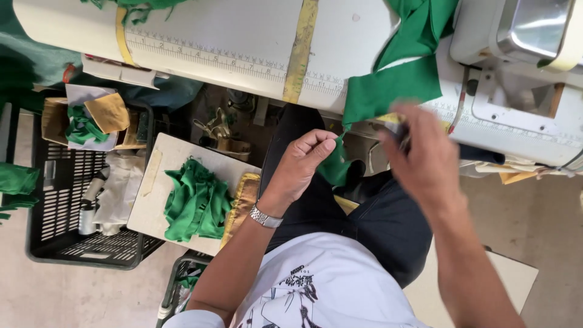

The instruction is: A person uses a small hand-held cutting tool to trim small pieces of green fabric at a sewing factory workbench.

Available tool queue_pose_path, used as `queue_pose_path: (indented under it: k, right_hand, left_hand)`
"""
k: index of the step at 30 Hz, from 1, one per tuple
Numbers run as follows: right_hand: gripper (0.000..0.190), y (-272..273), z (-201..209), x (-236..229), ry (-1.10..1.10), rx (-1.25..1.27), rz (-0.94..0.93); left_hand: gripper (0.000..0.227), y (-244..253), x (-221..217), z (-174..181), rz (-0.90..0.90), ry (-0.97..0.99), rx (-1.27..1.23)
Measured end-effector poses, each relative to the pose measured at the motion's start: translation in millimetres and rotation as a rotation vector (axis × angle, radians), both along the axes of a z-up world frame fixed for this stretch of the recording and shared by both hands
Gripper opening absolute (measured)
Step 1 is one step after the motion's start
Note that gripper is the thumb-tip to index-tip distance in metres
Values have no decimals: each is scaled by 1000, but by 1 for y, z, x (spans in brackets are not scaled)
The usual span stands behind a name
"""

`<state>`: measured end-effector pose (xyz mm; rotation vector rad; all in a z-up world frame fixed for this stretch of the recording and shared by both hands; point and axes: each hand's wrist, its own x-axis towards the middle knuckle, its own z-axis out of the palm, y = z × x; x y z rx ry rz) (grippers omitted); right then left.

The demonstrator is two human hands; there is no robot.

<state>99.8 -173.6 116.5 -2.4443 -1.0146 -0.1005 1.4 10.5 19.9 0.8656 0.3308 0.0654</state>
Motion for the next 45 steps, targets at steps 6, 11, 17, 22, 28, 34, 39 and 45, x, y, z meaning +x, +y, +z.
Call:
queue_pose_path:
  k: [6,11,17,22,28,34,39,45]
  right_hand:
    - [32,0,-14,17,-61,-354,-95]
    - [46,8,10,-39,393,-489,16]
    - [28,22,-20,-44,66,-186,25]
    - [17,32,-20,-37,104,27,93]
    - [11,19,-30,-39,-10,-5,120]
    - [18,-4,-11,-2,-155,-117,-7]
    - [20,14,-27,10,-237,-117,-19]
    - [18,13,-16,-5,-220,14,71]
  left_hand:
    - [17,21,-14,31,14,-28,274]
    - [17,33,-25,46,33,-28,364]
    - [15,28,-27,57,-42,-92,481]
    - [35,26,-36,60,3,-85,686]
    - [13,-5,-1,67,184,-115,793]
    - [7,14,-10,54,162,-337,883]
    - [13,6,-25,38,27,-289,793]
    - [42,6,-15,56,-62,-232,767]
